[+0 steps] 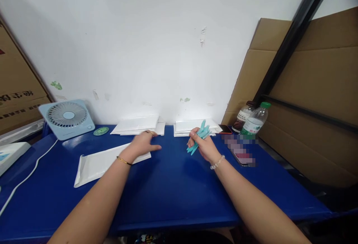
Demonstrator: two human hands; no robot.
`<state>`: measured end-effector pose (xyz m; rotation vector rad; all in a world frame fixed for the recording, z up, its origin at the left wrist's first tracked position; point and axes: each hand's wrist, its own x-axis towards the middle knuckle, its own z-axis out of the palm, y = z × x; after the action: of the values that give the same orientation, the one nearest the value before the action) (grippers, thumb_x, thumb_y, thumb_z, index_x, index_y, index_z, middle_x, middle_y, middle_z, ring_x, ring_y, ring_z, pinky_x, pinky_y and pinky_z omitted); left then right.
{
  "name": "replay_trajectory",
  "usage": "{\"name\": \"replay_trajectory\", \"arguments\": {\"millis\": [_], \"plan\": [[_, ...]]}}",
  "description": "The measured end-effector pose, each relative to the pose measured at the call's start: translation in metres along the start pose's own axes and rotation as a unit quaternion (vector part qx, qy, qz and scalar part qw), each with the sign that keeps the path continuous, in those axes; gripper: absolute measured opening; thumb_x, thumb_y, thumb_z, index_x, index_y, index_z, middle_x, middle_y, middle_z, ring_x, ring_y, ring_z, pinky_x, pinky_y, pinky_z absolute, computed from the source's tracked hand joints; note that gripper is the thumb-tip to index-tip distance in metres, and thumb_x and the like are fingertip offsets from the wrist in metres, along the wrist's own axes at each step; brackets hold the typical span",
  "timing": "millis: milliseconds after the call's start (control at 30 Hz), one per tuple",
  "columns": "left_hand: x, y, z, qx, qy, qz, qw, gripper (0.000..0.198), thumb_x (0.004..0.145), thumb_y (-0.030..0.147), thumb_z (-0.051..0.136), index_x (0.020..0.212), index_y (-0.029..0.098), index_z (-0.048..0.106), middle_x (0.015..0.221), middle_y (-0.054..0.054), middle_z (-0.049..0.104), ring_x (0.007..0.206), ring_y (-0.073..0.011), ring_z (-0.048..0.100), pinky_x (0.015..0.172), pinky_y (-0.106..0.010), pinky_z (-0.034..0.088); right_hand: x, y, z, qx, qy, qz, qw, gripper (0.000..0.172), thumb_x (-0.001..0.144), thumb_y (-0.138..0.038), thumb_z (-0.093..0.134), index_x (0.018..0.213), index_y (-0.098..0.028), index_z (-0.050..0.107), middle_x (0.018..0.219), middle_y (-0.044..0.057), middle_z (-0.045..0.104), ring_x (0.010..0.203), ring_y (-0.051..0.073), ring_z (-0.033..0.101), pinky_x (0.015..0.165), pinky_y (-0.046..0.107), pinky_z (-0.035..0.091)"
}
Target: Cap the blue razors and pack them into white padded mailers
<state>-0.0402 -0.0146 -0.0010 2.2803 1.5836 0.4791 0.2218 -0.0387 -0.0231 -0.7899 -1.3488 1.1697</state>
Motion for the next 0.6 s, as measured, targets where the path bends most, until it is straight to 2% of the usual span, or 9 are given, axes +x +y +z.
{"name": "replay_trajectory", "arguments": {"millis": [67,133,200,300,367,433,467,533,600], "plan": [[0.002,-0.032,-0.018,0.07,0.031,-0.107,0.991,0.062,0.057,0.051,0.068,0.108,0.015,0.062,0.121,-0.017,0.059,0.111,-0.0348,0.054,0.093,-0.042,0.041,0.004,0.01,-0.005,-0.06,-0.005,0.012,0.998,0.032,0.077,-0.051,0.062,0.078,-0.02,0.053,0.05,-0.006,0.052,0.05,0.012,0.052,0.062,0.031,0.049],[0.001,-0.056,-0.029,0.054,-0.004,-0.152,0.987,0.061,0.048,0.047,0.073,0.102,0.019,0.064,0.112,-0.014,0.065,0.104,-0.0332,0.059,0.086,-0.037,0.045,0.004,0.017,-0.005,-0.099,-0.029,0.03,0.994,0.033,0.075,-0.053,0.063,0.078,-0.021,0.054,0.05,-0.005,0.052,0.05,0.012,0.051,0.06,0.03,0.047],[-0.001,-0.069,-0.034,0.024,-0.059,-0.171,0.983,0.054,0.044,0.045,0.074,0.091,0.019,0.065,0.1,-0.01,0.069,0.095,-0.0319,0.062,0.08,-0.035,0.047,0.003,0.021,-0.001,-0.1,-0.048,0.042,0.993,0.033,0.076,-0.054,0.062,0.08,-0.022,0.055,0.049,-0.006,0.049,0.048,0.012,0.047,0.058,0.029,0.046],[-0.003,-0.066,-0.035,-0.05,-0.091,-0.175,0.979,0.043,0.048,0.046,0.075,0.08,0.019,0.065,0.089,-0.007,0.071,0.09,-0.0312,0.063,0.076,-0.035,0.048,0.002,0.019,0.002,-0.054,-0.034,0.049,0.997,0.033,0.076,-0.054,0.061,0.081,-0.023,0.054,0.045,-0.009,0.038,0.041,0.01,0.036,0.05,0.028,0.041],[-0.002,-0.051,-0.033,-0.172,-0.049,-0.177,0.968,0.042,0.055,0.047,0.074,0.086,0.019,0.065,0.088,-0.006,0.071,0.088,-0.0287,0.064,0.074,-0.034,0.05,0.001,0.016,0.001,-0.019,-0.002,0.06,0.998,0.033,0.075,-0.054,0.064,0.081,-0.023,0.053,0.045,-0.011,0.03,0.039,0.008,0.026,0.042,0.025,0.032],[0.002,-0.032,-0.027,-0.349,0.046,-0.175,0.92,0.042,0.065,0.045,0.071,0.095,0.018,0.061,0.088,-0.006,0.07,0.083,-0.0244,0.065,0.07,-0.032,0.052,0.001,0.012,0.0,0.003,0.024,0.069,0.997,0.034,0.073,-0.052,0.067,0.081,-0.023,0.051,0.046,-0.011,0.026,0.038,0.007,0.021,0.039,0.022,0.023],[0.006,-0.022,-0.023,-0.437,0.105,-0.161,0.879,0.038,0.07,0.042,0.069,0.097,0.018,0.058,0.087,-0.005,0.07,0.081,-0.0221,0.066,0.069,-0.032,0.053,0.0,0.01,0.0,0.009,0.029,0.072,0.997,0.035,0.072,-0.051,0.068,0.082,-0.023,0.051,0.046,-0.011,0.026,0.038,0.006,0.02,0.038,0.022,0.021],[0.012,-0.003,-0.012,-0.589,0.207,-0.096,0.775,0.025,0.078,0.03,0.064,0.098,0.016,0.056,0.091,-0.006,0.07,0.083,-0.0178,0.066,0.075,-0.03,0.054,-0.002,0.007,0.001,0.014,0.025,0.081,0.996,0.036,0.071,-0.05,0.069,0.086,-0.022,0.052,0.047,-0.011,0.025,0.037,0.006,0.019,0.037,0.021,0.019],[0.018,0.011,0.001,-0.677,0.255,-0.065,0.687,0.015,0.082,0.019,0.059,0.097,0.015,0.057,0.096,-0.007,0.069,0.087,-0.0159,0.066,0.083,-0.031,0.053,-0.005,0.007,0.005,0.004,0.02,0.097,0.995,0.038,0.07,-0.049,0.07,0.092,-0.022,0.055,0.048,-0.01,0.027,0.037,0.006,0.02,0.037,0.022,0.019]]}}
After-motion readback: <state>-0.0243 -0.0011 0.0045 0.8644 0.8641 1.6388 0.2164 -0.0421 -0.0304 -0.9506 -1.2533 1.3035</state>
